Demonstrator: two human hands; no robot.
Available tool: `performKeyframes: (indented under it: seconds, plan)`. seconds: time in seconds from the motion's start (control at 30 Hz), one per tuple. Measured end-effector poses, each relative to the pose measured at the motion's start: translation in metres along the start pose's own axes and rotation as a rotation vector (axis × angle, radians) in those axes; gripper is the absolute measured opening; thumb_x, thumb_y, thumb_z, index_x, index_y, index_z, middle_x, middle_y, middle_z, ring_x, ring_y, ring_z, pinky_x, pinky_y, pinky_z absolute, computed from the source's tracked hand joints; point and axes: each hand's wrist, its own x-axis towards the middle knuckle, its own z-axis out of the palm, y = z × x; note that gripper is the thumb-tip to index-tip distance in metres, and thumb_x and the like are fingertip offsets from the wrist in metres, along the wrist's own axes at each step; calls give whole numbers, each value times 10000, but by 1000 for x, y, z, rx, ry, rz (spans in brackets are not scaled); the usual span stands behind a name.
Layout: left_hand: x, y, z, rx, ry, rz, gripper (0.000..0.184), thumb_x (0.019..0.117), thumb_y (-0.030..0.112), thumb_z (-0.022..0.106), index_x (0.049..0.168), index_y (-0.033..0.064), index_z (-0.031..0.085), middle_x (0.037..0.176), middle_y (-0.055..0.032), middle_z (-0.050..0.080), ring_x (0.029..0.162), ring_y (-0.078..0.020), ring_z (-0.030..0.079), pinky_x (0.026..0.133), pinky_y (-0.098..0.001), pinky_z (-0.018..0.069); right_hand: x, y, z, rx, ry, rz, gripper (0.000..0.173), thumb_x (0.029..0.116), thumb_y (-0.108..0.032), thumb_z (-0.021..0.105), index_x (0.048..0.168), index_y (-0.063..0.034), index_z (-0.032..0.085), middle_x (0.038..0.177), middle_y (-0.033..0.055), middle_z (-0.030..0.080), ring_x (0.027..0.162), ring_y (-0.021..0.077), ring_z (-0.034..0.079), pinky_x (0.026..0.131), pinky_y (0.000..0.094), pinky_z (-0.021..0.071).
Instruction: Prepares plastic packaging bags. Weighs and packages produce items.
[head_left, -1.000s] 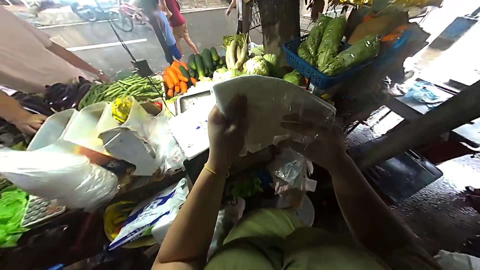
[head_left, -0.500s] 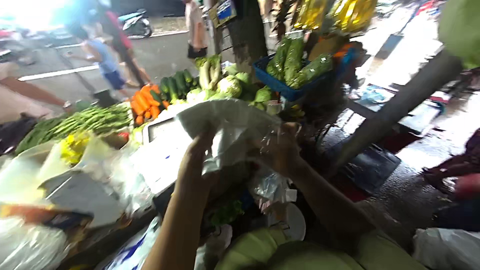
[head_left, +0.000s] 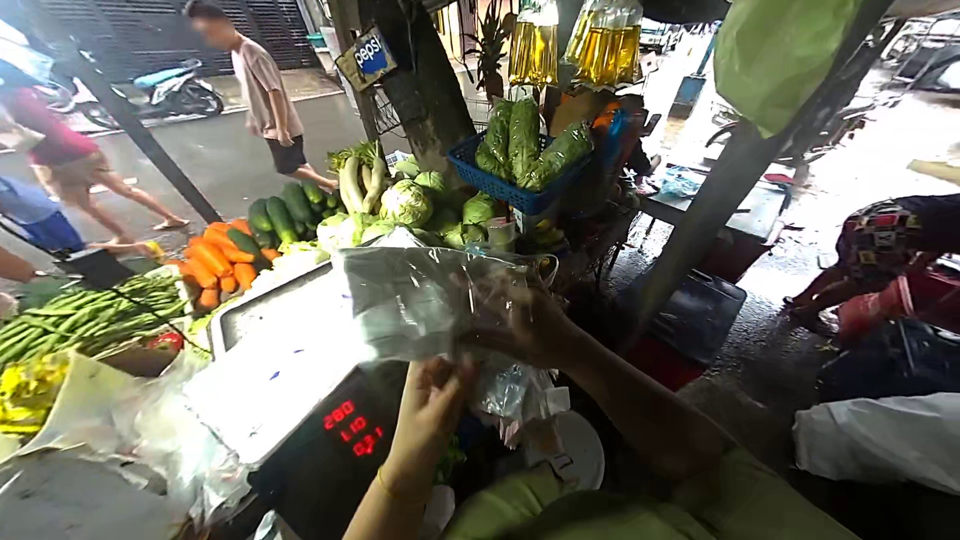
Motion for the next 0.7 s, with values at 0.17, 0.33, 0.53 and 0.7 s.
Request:
performKeyframes:
  seconds: [0.17,0.33,0.53,0.7]
  plan:
    - [18,2,9,-206,269,-245,567,1126,386,161,1190,24,593,1021,-77,749,957,-191,740,875,-391,624,-8,15,13,-1,-2,-307,295,973,-222,691,1208,-54,753,1317,101,702,1310,242,607,1146,428,450]
    - [23,1,5,-364,95,-316,604,1087,518,226,1282,48,552,1154,-100,714,1112,-214,688,997,-432,564,-5,14,5,38,-98,-351,427,938,-167,724,1317,21,668,1380,149,656,1352,225,578,1168,377,439]
    - [30,-5,-6,-333,-59,-346,652,1065,592,249,1259,93,621,1125,-61,725,1100,-170,681,1005,-389,542,-10,10,6,-16,16,-284,353,986,-155,633,1281,30,688,1348,165,671,1304,243,619,1130,377,480]
    - [32,-3,-4,-262,21,-417,578,1122,402,143,1302,30,548,1135,-92,708,1095,-180,689,1010,-380,551,-12,-1,-2,82,76,-117,431,939,-161,668,1337,4,657,1225,146,726,1086,180,715,958,339,574]
